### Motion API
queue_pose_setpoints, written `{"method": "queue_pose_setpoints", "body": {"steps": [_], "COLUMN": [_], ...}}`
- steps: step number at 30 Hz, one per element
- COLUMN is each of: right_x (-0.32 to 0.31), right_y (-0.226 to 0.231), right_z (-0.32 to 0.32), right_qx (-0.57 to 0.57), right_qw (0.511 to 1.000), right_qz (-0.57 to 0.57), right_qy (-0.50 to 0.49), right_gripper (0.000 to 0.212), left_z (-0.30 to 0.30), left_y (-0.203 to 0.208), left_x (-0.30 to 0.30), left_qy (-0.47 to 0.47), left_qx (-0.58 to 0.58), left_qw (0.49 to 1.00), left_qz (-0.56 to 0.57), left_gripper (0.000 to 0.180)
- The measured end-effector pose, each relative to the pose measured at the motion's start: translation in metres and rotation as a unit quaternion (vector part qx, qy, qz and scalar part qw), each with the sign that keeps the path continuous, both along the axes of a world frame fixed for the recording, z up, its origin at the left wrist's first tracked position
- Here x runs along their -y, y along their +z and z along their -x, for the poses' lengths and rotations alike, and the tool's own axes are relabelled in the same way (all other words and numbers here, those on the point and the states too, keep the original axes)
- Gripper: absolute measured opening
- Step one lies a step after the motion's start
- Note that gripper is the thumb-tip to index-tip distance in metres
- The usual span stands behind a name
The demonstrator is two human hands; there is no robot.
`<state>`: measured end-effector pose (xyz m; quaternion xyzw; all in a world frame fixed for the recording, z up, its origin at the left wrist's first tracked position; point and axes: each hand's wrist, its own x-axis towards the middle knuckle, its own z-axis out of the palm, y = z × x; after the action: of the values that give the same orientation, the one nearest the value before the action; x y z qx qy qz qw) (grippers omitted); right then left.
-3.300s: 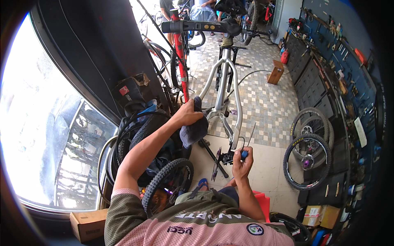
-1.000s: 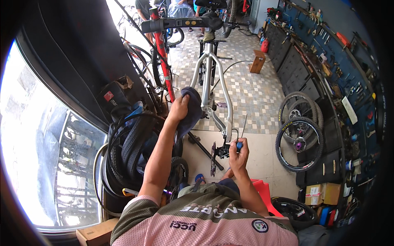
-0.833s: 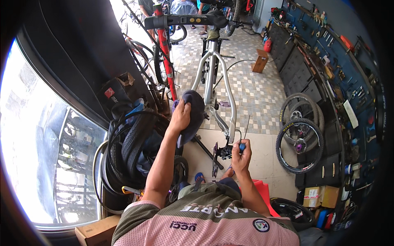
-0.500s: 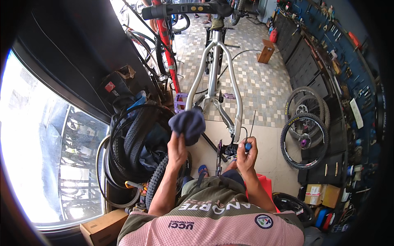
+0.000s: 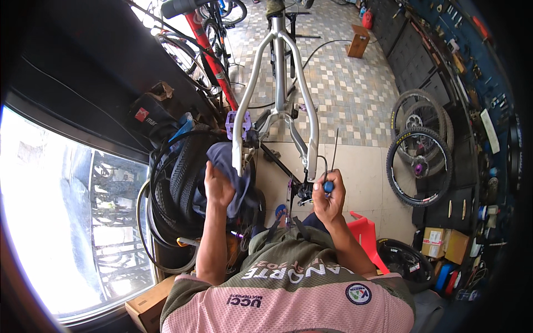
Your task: The person wipes the bicycle frame with a cloth, then removes the rear wheel and uses a tire lever to work on the tire. The person handles the wheel and tire while standing in a bicycle repair shop.
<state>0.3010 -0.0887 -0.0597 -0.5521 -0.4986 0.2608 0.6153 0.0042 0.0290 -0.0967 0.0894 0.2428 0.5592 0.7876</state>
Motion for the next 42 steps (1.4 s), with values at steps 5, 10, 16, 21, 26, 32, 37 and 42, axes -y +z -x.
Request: {"method": "queue_pose_setpoints", "body": {"steps": [5, 10, 16, 21, 26, 32, 37, 42], "right_x": [-0.001, -0.002, -0.002, 0.002, 0.001, 0.003, 0.006, 0.006], "right_y": [0.01, 0.016, 0.02, 0.014, 0.012, 0.008, 0.006, 0.005], "right_z": [0.005, -0.001, 0.0, -0.001, 0.001, 0.003, 0.007, 0.009], "right_qx": [0.02, 0.047, 0.069, 0.045, 0.027, 0.002, -0.019, -0.034], "right_qw": [0.999, 0.999, 0.996, 0.999, 0.999, 1.0, 1.0, 0.999], "right_qz": [-0.042, -0.027, -0.049, -0.03, -0.033, 0.003, 0.011, 0.019], "right_qy": [0.008, 0.004, 0.014, 0.006, 0.007, 0.0, 0.003, -0.003], "right_gripper": [0.018, 0.019, 0.018, 0.018, 0.018, 0.016, 0.016, 0.016], "left_z": [-0.035, -0.088, -0.074, -0.08, -0.078, -0.08, -0.073, -0.067], "left_y": [-0.039, -0.002, -0.026, 0.0, 0.039, 0.013, 0.01, -0.001], "left_x": [-0.051, -0.081, -0.082, -0.056, -0.035, -0.037, -0.024, -0.006], "left_qy": [-0.046, -0.081, -0.155, -0.16, -0.134, -0.096, -0.121, -0.057], "left_qx": [0.095, 0.134, 0.052, 0.06, -0.014, 0.03, 0.061, 0.091], "left_qw": [0.994, 0.988, 0.985, 0.985, 0.986, 0.993, 0.991, 0.994], "left_qz": [0.026, -0.008, 0.057, 0.027, 0.101, 0.063, 0.019, 0.008], "left_gripper": [0.047, 0.056, 0.067, 0.065, 0.064, 0.064, 0.062, 0.055]}}
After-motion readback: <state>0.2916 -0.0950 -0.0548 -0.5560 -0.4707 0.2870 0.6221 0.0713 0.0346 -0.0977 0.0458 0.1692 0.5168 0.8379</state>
